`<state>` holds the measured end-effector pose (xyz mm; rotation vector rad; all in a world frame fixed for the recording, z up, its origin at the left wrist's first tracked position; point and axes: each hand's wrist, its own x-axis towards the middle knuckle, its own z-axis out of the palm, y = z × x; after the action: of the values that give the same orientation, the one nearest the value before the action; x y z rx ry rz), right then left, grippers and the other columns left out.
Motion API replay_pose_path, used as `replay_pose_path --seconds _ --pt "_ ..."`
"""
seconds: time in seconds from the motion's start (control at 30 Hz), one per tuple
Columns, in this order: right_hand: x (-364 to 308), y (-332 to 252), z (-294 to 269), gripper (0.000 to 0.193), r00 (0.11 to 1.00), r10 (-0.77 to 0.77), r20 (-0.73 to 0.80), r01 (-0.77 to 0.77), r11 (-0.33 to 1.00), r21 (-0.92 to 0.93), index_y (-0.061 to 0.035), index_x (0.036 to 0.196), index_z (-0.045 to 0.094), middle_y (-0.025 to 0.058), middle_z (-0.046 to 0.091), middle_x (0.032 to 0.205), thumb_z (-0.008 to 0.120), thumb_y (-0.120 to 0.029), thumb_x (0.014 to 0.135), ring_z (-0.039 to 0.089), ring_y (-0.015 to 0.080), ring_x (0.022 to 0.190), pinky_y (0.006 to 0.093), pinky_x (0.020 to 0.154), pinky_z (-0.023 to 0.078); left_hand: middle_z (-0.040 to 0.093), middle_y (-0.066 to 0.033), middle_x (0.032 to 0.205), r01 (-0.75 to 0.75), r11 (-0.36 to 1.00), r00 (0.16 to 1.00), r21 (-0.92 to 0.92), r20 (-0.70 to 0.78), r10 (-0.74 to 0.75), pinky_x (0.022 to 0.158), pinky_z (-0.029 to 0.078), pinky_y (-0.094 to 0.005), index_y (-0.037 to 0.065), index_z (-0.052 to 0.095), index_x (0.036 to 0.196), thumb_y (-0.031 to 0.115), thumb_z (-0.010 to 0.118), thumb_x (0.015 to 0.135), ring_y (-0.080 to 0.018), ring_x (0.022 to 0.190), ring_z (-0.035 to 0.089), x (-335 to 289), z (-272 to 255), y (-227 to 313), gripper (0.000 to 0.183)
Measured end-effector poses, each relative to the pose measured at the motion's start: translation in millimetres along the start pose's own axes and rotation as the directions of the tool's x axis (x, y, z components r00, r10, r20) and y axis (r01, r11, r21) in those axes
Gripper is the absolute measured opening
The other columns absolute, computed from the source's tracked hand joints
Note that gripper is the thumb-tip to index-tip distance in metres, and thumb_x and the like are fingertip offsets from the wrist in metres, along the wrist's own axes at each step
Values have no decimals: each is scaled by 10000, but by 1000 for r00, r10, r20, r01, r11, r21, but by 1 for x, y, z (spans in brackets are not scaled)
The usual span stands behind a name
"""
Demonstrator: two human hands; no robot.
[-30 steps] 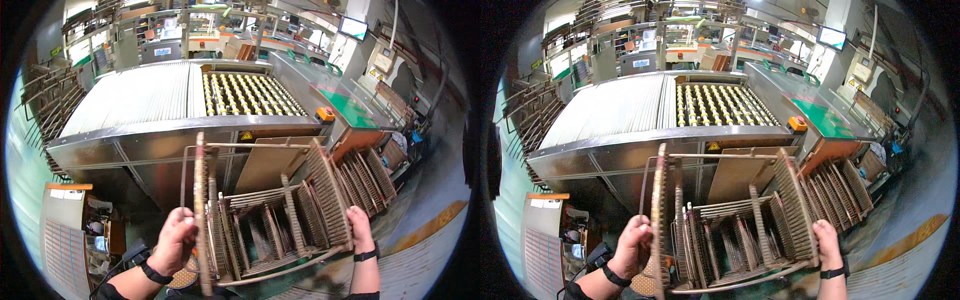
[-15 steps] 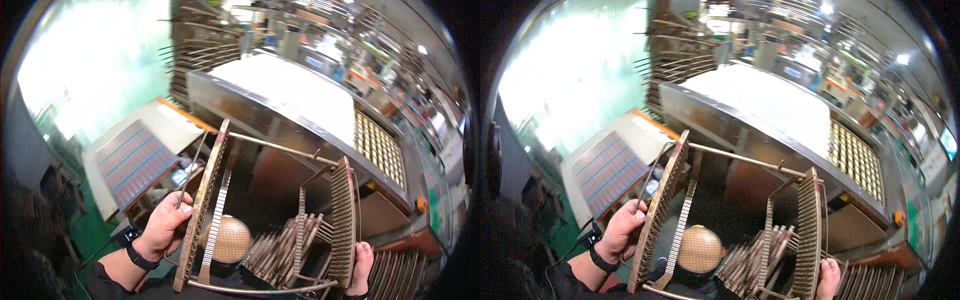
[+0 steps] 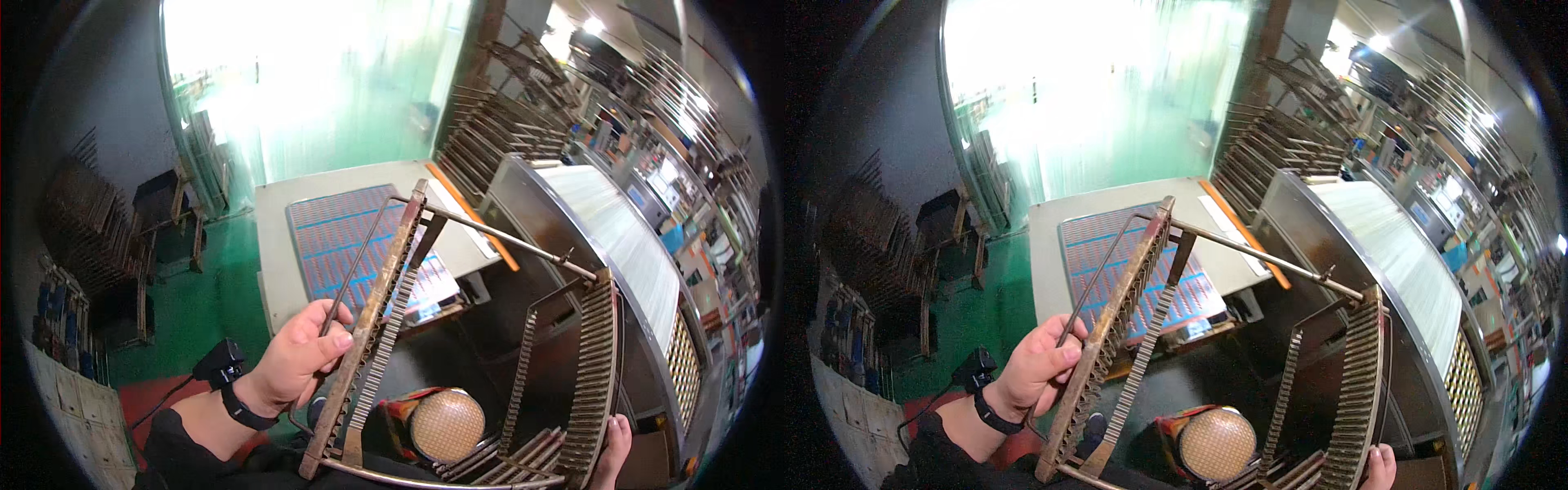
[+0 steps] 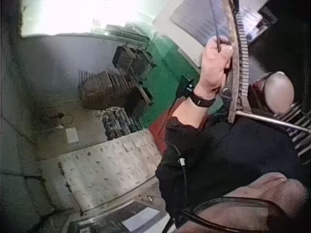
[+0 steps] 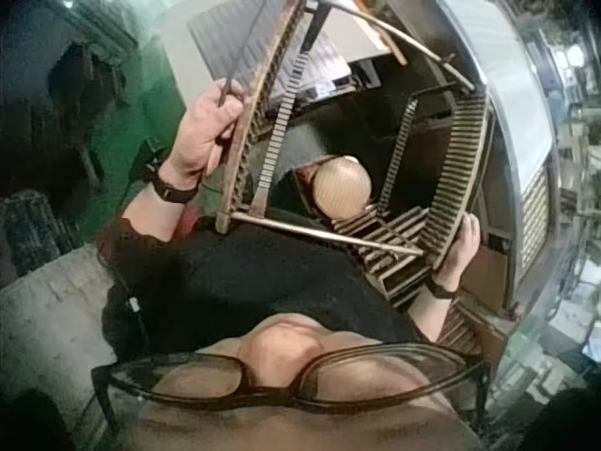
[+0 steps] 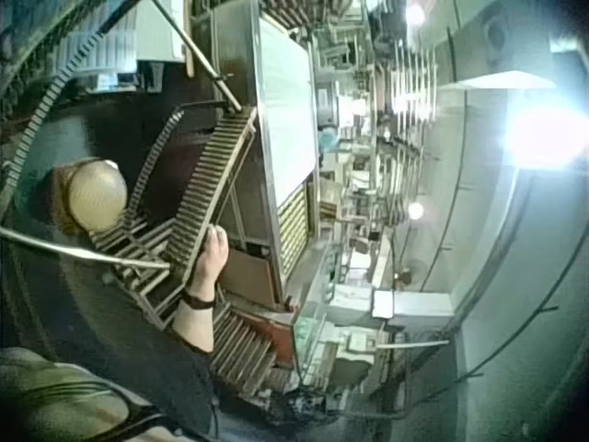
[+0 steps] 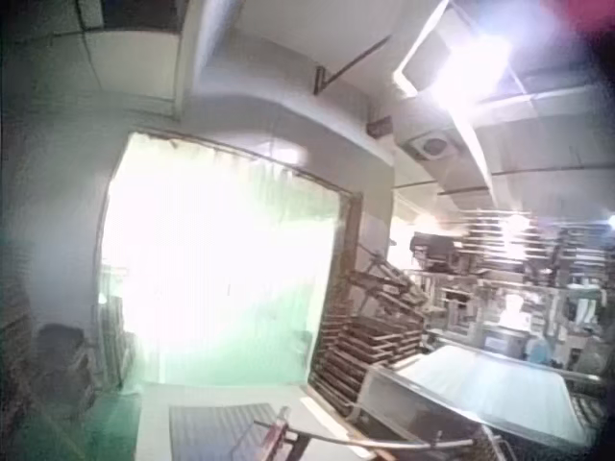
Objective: The person is picking up thin printed circuit boards from a stack and placing them into the slots of a storage rack on a fabrication floor.
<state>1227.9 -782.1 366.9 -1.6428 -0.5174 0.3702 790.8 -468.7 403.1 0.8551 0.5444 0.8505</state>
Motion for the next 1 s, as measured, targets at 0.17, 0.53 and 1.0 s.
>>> replay_pose_path --seconds 0.17,0.53,1.0 --pt "7 -29 106 144 995 -67 80 78 985 -151 -52 895 559 -55 502 693 545 -163 985 390 23 595 209 536 293 479 68 780 -72 992 995 100 -59 79 638 349 -174 44 490 1157 127 628 955 -23 666 419 17 -102 33 259" --pt "35 -97 313 134 920 -214 329 220 975 20 5 934 571 -38 517 735 575 -122 977 407 26 637 202 575 312 579 10 1023 -134 988 915 78 -372 153 879 445 -259 70 530 1144 163 540 1010 -81 944 542 9 -243 54 163" --pt "144 -91 482 103 757 -104 646 96 994 48 -14 921 586 -29 540 702 591 -107 964 471 47 581 217 524 375 610 -27 1026 -224 951 692 211 -653 308 842 508 -282 67 524 1123 16 484 969 -114 933 606 33 -279 28 167"
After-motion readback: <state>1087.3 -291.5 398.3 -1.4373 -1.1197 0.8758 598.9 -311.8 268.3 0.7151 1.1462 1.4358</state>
